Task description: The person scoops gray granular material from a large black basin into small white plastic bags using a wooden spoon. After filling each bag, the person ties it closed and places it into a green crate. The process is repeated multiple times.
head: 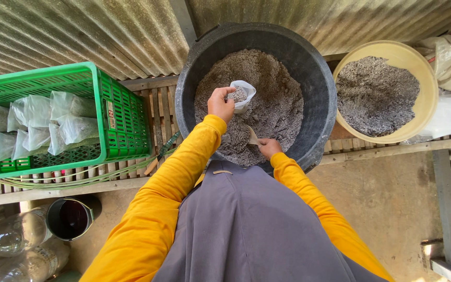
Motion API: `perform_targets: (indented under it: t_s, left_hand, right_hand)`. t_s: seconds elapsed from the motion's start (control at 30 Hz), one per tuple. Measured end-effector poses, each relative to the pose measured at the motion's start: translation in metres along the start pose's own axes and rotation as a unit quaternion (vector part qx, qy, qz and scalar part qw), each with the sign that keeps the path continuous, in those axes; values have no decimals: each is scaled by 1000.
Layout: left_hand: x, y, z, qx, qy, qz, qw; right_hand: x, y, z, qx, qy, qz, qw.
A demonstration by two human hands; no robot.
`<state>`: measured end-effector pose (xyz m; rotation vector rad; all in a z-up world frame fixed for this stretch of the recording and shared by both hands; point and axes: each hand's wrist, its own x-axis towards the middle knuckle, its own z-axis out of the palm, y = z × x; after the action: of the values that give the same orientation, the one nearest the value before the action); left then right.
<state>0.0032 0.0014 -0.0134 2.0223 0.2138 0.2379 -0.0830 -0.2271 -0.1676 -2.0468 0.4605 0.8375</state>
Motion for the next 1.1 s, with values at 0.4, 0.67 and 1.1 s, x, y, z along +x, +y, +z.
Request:
perform_targets:
  t_s: [0.4,0.67,1.1]
  left_hand:
    - [5,-4,6,-40,28,50,998]
    - [6,1,14,-50,8,2,999]
    - [13,-4,16,-42,35,-38,998]
  right_hand:
    - [-83,-52,-114,121,-25,-158,980]
    - [-115,-144,-141,139,39,-250,958]
    - [-124,-189,-79,-296,322,-368,820]
